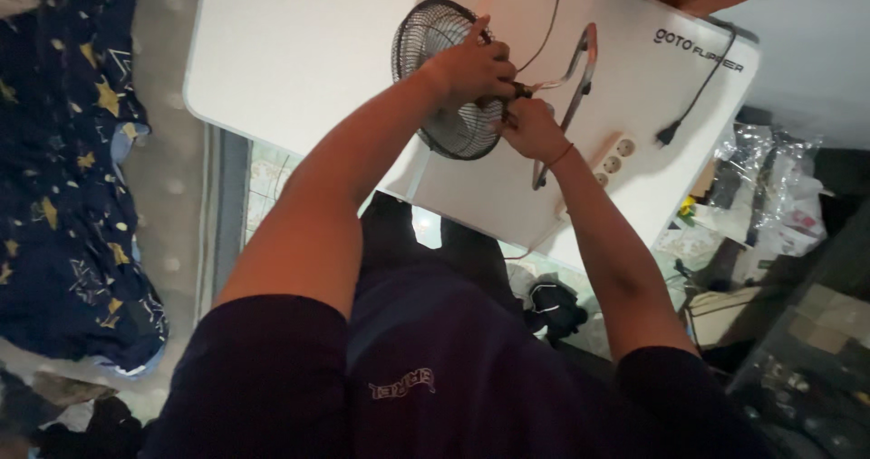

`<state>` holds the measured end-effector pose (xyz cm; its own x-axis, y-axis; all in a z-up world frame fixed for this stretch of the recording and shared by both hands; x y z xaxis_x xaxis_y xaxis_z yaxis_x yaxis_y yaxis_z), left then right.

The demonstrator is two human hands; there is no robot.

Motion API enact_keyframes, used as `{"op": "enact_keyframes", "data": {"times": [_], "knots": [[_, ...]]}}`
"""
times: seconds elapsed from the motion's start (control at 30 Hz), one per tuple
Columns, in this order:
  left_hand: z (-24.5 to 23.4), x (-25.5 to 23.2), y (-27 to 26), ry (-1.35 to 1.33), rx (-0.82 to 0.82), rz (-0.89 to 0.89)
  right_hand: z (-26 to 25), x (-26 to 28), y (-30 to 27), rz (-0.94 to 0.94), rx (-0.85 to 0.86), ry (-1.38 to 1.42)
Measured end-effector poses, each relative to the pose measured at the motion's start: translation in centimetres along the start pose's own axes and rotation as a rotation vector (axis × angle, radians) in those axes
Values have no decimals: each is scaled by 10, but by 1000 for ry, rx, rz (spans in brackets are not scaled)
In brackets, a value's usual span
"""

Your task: The person assembles a small desk fan on a white table. They attach the fan head to the metal stand, secure the rear cage, and then attach the front cage to complete the assembly.

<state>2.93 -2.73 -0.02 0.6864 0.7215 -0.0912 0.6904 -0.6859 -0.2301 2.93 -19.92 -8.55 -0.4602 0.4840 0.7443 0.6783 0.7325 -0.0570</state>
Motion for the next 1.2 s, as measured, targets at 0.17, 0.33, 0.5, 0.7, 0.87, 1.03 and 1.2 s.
{"op": "enact_keyframes", "data": {"times": [0.17, 0.33, 0.5, 0.7, 0.87, 1.03, 1.2], "knots": [[7, 2, -4, 41, 48, -13, 5, 5, 4, -58, -58, 6], [20, 8, 4, 37, -39, -12, -6, -6, -3, -65, -22, -21], [16, 4, 8, 44, 44, -58, -2, -1, 2, 37, 24, -71], [8, 5, 8, -54, 51, -140, -14, 9, 13, 156, -19, 43], [13, 7, 13, -34, 29, -174, -8, 0, 20, 364, -69, 37], [6, 11, 5, -24, 55, -222, -6, 17, 1, 310, -396, 134], [-2, 14, -3, -3, 39, -223, 10, 20, -18, 380, -544, 203]]}}
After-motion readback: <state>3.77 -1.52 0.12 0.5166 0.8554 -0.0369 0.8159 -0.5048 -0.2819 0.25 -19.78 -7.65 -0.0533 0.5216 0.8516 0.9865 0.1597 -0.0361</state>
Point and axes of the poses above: each hand's wrist, its own y-axis towards the middle knuckle, its own z-axis out of the palm, x = y × z, the point moved 5 cm from there along y, towards the middle knuckle, and after that the axes turned 6 degrees about -x, right-handed, at the moved point
